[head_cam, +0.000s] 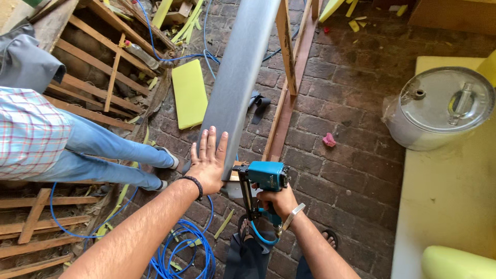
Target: The person cuts a piece of gray fabric with scissors and then uses a pneumatic staple gun to attach the fabric to a long wooden frame. The person smooths the fabric and staples it along the edges of the frame.
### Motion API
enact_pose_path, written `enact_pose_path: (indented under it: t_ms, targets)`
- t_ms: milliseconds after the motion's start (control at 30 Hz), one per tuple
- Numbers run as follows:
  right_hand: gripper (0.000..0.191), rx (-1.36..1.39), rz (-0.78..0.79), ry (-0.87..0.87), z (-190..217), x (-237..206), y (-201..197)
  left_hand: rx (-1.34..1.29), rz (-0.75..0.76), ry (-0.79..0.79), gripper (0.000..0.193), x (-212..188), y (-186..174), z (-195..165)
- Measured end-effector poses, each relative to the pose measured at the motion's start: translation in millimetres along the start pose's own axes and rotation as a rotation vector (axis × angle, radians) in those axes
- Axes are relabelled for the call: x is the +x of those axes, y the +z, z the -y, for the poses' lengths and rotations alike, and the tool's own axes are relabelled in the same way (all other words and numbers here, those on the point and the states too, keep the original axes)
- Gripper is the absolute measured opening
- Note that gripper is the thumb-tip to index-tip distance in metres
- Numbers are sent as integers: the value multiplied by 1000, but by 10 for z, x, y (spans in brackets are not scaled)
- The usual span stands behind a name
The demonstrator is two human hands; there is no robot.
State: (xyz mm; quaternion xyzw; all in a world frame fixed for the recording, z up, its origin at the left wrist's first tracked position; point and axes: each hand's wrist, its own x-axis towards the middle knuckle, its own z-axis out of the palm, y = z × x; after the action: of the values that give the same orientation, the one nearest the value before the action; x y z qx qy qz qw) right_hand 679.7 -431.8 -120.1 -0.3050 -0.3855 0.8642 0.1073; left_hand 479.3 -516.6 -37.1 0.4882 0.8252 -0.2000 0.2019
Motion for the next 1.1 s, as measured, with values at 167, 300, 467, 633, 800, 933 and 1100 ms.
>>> enact_pose_path:
  t_ms: [167,300,467,633,800,933,1100]
  targets:
    - [29,-59,20,5,-33,61,26,11,31,4,124,39,50,36]
    - [24,5,53,17,-65,37,0,19,19,5,124,27,44,32]
    - [27,-16,33,41,-83,-26,56,22,60,-17,126,16,-8,33]
    - [25,-36,42,21,-130,-33,103,70,61,-4,124,10,-30,22]
    - [25,-5,6,79,-163,-30,130,35,60,-14,122,24,-17,48]
    - [23,71,-52,118,-158,-72,166,67,61,-5,124,19,-16,68]
    - [24,488,-276,275,-153,-270,92,-18,-5,-7,128,-66,-116,2]
